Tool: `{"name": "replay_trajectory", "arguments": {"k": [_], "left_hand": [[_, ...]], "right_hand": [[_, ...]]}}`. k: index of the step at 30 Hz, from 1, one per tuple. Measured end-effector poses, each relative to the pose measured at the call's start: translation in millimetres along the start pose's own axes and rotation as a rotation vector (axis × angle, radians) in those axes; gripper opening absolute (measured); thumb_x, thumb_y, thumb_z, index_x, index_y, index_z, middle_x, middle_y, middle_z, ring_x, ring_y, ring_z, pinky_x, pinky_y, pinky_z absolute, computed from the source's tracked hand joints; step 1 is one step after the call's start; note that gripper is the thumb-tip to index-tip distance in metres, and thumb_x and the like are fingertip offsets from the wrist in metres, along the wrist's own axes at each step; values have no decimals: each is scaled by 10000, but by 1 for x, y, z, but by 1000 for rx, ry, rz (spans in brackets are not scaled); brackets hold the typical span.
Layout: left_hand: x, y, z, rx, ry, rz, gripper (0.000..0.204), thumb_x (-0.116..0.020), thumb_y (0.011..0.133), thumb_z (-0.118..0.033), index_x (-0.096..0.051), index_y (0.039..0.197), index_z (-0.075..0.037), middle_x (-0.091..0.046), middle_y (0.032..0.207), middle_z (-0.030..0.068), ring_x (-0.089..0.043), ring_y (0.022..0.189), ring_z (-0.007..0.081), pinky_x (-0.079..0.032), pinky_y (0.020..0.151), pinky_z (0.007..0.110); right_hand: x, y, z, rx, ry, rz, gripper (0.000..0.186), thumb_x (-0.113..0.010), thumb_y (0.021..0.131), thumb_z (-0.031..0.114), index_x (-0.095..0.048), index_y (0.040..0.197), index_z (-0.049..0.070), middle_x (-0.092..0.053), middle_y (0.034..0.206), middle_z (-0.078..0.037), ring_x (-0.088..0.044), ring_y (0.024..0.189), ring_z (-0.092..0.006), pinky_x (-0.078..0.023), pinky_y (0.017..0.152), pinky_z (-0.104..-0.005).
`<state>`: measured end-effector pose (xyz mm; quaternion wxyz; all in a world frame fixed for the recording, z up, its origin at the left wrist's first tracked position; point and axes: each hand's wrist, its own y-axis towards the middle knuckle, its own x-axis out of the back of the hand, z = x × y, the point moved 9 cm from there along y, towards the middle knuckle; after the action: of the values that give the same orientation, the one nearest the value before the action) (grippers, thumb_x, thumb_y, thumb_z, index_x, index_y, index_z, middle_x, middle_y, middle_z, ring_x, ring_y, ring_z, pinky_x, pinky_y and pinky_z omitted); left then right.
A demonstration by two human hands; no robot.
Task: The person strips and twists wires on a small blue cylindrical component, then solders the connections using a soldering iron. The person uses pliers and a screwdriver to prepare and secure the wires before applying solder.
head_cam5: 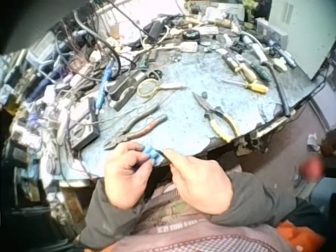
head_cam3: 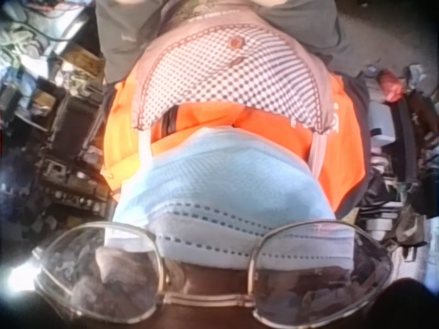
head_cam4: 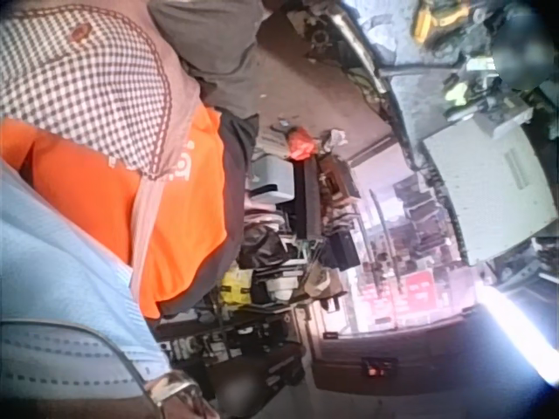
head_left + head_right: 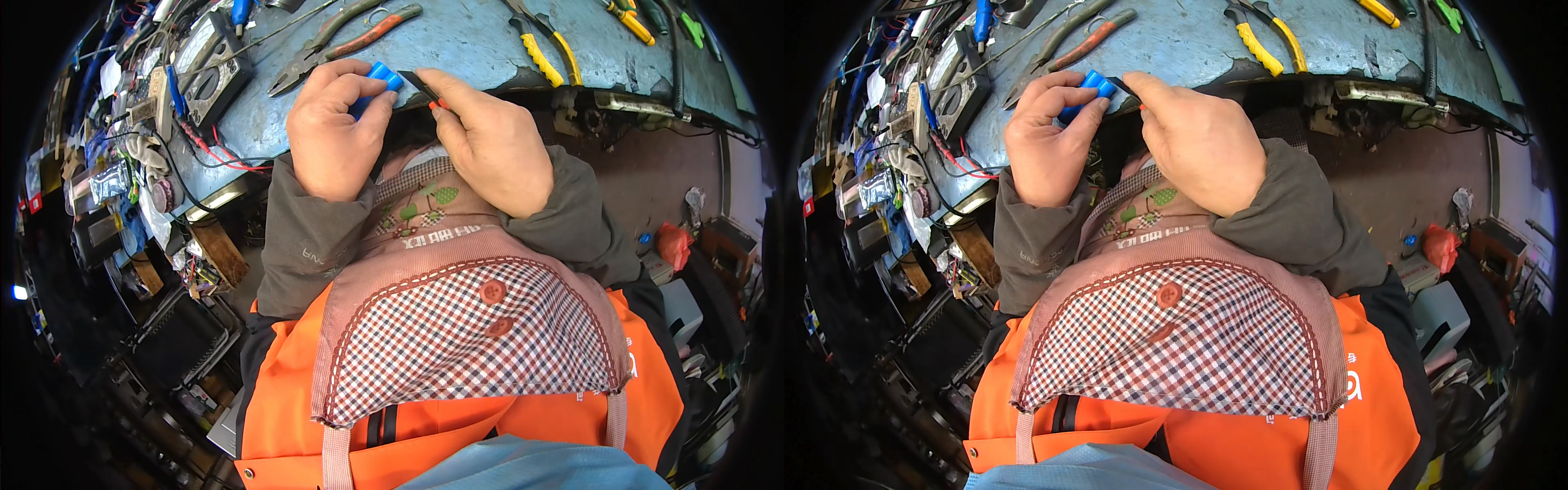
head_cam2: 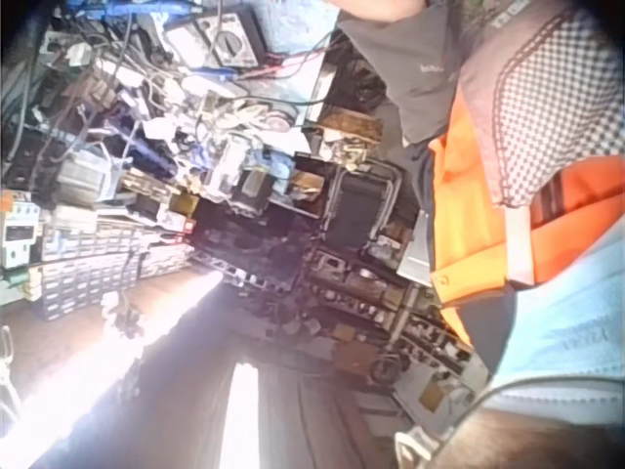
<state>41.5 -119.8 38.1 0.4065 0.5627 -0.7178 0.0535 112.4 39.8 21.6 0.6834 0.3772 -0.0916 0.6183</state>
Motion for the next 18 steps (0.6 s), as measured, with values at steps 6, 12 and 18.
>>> {"name": "replay_trajectory", "arguments": {"k": [6,12,18], "left_hand": [[2,-2,3,4,-35,-28,150,-853,829,-29,-817,972,-8,-776,1099,125,-759,946,268,-605,800,351],[2,-1,6,21,-57,-18,156,-859,829,-36,-823,979,-10,-778,1089,122,-760,942,254,-604,791,345],[2,-1,6,19,-44,-24,151,-865,826,-44,-827,968,-9,-779,1086,119,-759,931,249,-600,781,340]], "right_hand": [[-4,3,-1,-5,-12,28,405,-670,997,71,-623,1399,41,-728,920,-199,-724,816,-402,-585,688,-489],[-4,4,-2,-8,-1,30,405,-668,997,71,-624,1399,42,-733,935,-206,-726,823,-410,-587,690,-492],[-4,5,-4,-53,21,41,391,-675,997,75,-644,1386,51,-740,940,-210,-731,828,-417,-592,699,-498]]}}
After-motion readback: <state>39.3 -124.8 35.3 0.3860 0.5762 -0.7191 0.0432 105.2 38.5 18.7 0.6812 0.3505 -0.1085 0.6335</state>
